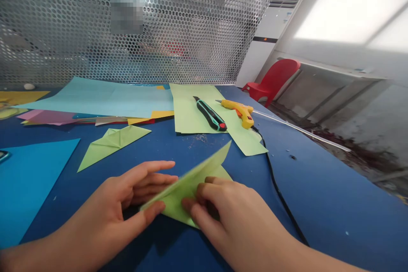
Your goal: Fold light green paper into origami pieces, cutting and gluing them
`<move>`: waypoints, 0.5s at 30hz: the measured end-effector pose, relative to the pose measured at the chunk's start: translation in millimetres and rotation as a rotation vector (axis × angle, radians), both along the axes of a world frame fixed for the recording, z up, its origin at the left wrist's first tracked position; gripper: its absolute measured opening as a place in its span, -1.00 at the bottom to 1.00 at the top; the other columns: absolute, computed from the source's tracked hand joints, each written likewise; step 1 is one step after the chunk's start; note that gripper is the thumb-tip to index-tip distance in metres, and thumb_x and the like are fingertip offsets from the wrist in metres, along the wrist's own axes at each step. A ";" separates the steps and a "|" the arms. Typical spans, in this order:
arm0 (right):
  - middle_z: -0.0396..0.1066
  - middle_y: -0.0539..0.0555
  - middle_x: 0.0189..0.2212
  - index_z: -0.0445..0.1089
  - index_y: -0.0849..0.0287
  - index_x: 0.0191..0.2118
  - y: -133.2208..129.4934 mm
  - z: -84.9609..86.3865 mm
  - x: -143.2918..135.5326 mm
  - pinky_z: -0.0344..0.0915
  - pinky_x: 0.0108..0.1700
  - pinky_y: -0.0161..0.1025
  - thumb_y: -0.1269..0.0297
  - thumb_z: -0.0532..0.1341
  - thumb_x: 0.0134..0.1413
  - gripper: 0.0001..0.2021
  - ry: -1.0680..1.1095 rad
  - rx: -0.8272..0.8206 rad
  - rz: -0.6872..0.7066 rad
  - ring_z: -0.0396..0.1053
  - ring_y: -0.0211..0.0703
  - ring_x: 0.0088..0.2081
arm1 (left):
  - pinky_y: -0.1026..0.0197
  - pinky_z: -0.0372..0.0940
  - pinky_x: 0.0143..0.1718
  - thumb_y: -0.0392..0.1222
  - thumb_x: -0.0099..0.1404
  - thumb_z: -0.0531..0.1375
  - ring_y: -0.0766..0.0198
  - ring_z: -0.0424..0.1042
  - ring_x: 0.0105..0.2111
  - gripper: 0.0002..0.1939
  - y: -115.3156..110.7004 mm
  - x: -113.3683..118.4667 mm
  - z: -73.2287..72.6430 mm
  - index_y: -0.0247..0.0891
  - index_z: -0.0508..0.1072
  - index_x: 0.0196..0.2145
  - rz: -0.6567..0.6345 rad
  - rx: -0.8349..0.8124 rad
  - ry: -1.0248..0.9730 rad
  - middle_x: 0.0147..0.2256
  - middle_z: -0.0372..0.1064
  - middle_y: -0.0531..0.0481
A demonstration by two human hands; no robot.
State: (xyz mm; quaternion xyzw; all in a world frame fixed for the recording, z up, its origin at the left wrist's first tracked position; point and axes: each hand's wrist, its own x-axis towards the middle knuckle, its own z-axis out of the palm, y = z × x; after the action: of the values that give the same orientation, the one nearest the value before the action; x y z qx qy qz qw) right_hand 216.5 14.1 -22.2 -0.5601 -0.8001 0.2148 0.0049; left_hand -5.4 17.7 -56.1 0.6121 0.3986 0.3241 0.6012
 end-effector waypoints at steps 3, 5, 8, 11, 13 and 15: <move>0.55 0.06 -0.44 0.40 0.12 -0.49 -0.1 -0.2 -2.1 0.36 -0.39 -0.26 0.32 0.12 0.33 -0.68 -0.044 0.012 -0.040 0.49 -0.14 -0.42 | 0.27 0.38 0.18 -0.36 0.32 0.17 0.32 0.56 0.09 -0.45 -0.2 -0.3 0.3 0.07 0.41 0.21 -0.007 0.056 0.034 0.13 0.55 0.13; 0.56 0.05 -0.43 0.42 0.12 -0.48 -0.4 -0.3 -3.4 0.38 -0.37 -0.24 0.36 0.12 0.31 -0.70 -0.057 0.005 -0.040 0.50 -0.14 -0.42 | 0.29 0.39 0.16 -0.38 0.34 0.13 0.34 0.56 0.08 -0.43 0.7 -0.3 0.9 0.07 0.40 0.23 -0.006 0.098 0.076 0.13 0.55 0.14; 0.57 0.03 -0.42 0.46 0.12 -0.46 0.2 -1.2 -3.2 0.41 -0.34 -0.21 0.41 0.12 0.28 -0.71 -0.075 -0.006 -0.031 0.52 -0.12 -0.41 | 0.35 0.40 0.12 -0.41 0.33 0.11 0.37 0.56 0.08 -0.40 1.7 -0.2 0.5 0.09 0.39 0.24 -0.012 0.160 0.133 0.12 0.56 0.17; 0.58 0.00 -0.43 0.48 0.10 -0.46 1.3 -2.8 -0.4 0.42 -0.34 -0.23 0.46 0.15 0.21 -0.74 -0.064 0.015 -0.015 0.53 -0.13 -0.42 | 0.42 0.36 0.12 -0.46 0.30 0.09 0.42 0.55 0.08 -0.38 0.9 -0.9 -2.0 0.07 0.39 0.22 -0.021 0.224 0.158 0.10 0.57 0.23; 0.59 -0.02 -0.45 0.49 0.09 -0.46 1.5 -3.9 1.6 0.42 -0.37 -0.28 0.50 0.17 0.14 -0.76 -0.026 0.058 0.011 0.54 -0.15 -0.45 | 0.44 0.33 0.14 -0.47 0.28 0.08 0.45 0.55 0.07 -0.37 -0.4 -1.9 -4.0 0.06 0.39 0.21 -0.015 0.304 0.185 0.09 0.57 0.27; 0.58 -0.03 -0.50 0.48 0.08 -0.50 1.1 -4.5 2.7 0.41 -0.41 -0.33 0.50 0.19 0.10 -0.76 0.019 0.142 0.029 0.52 -0.19 -0.50 | 0.45 0.30 0.15 -0.47 0.24 0.06 0.46 0.54 0.08 -0.34 -1.6 -2.5 -5.1 0.07 0.40 0.21 -0.013 0.400 0.222 0.10 0.55 0.31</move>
State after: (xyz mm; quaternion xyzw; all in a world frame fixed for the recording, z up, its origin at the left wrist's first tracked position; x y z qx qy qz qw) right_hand 219.2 15.1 -26.7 -0.5446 -0.8213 0.1629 0.0490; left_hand -7.9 16.1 -61.2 0.7536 0.3863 0.3234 0.4222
